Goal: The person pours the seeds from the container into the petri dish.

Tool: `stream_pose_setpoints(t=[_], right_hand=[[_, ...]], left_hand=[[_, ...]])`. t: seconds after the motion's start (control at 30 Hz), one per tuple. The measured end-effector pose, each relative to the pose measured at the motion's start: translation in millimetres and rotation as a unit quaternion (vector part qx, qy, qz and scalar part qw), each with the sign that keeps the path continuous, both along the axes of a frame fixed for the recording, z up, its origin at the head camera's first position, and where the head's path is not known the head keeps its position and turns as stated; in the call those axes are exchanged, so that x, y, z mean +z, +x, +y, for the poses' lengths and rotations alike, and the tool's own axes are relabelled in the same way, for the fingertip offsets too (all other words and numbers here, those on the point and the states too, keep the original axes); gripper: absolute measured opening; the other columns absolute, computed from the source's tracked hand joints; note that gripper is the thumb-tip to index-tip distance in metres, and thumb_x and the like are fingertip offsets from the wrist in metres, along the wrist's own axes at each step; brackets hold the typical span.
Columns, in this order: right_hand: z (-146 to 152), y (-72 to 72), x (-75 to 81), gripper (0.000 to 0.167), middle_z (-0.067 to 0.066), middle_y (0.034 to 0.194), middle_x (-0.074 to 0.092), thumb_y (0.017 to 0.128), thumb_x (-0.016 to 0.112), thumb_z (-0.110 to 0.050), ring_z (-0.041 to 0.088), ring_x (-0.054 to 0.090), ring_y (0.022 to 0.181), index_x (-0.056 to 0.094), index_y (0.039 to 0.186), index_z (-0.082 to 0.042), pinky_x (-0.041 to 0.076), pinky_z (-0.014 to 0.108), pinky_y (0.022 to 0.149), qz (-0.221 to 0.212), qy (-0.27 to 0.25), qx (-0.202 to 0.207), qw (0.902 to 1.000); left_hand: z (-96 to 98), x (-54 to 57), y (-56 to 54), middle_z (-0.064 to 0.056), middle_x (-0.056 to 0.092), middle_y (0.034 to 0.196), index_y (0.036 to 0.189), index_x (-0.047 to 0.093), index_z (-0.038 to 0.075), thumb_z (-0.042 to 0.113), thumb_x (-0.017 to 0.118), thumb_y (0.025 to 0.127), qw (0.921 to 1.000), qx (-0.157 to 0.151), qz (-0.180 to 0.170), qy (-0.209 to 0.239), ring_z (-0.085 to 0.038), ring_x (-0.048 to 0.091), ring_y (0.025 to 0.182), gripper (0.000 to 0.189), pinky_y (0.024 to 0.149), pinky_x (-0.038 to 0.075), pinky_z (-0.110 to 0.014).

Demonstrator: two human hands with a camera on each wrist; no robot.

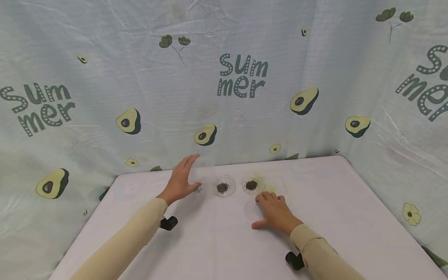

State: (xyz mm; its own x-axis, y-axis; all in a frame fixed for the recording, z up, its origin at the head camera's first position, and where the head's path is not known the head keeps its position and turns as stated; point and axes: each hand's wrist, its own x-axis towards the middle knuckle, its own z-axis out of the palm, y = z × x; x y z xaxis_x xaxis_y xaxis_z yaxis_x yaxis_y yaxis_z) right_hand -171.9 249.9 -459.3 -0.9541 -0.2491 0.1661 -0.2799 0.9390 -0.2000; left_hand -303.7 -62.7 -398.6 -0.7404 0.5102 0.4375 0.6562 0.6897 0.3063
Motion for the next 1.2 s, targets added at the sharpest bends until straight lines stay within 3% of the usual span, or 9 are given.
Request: stream_pose_setpoints(t=[0.23, 0.47, 1.2], right_hand=[[-1, -0.3, -1.1, 0.066, 0.012, 0.123, 0.058, 0.065, 0.083, -0.052, 0.032, 0.055, 0.116, 0.056, 0.11, -0.012, 0.043, 0.056, 0.085, -0.001, -0.005, -0.003, 1.0], [0, -1.3, -3.2, 0.064, 0.012, 0.123, 0.058, 0.066, 0.083, -0.05, 0.031, 0.055, 0.116, 0.056, 0.11, -0.013, 0.043, 0.055, 0.085, -0.001, -0.009, -0.01, 0.9999], [-4, -8.0, 4.2, 0.064, 0.01, 0.121, 0.058, 0.069, 0.082, -0.048, 0.031, 0.054, 0.115, 0.058, 0.115, -0.011, 0.042, 0.054, 0.087, 0.041, -0.044, -0.019, 0.998]], left_hand=[[-14.5, -2.9, 0.2, -0.01, 0.04, 0.147, 0.151, 0.028, 0.019, 0.018, 0.085, 0.072, 0.9996, 0.019, -0.017, 0.009, -0.028, 0.04, 0.137, 0.097, 0.107, 0.036, -0.054], [-21.6, -2.7, 2.7, -0.013, 0.043, 0.145, 0.149, 0.032, 0.014, 0.016, 0.086, 0.07, 0.9993, 0.024, -0.01, 0.026, -0.03, 0.042, 0.135, 0.096, 0.104, 0.037, -0.055], [-37.9, -6.0, 2.3, -0.01, 0.037, 0.149, 0.149, 0.028, 0.014, 0.024, 0.084, 0.074, 0.9975, 0.052, -0.044, 0.016, -0.029, 0.038, 0.138, 0.095, 0.11, 0.034, -0.053]])
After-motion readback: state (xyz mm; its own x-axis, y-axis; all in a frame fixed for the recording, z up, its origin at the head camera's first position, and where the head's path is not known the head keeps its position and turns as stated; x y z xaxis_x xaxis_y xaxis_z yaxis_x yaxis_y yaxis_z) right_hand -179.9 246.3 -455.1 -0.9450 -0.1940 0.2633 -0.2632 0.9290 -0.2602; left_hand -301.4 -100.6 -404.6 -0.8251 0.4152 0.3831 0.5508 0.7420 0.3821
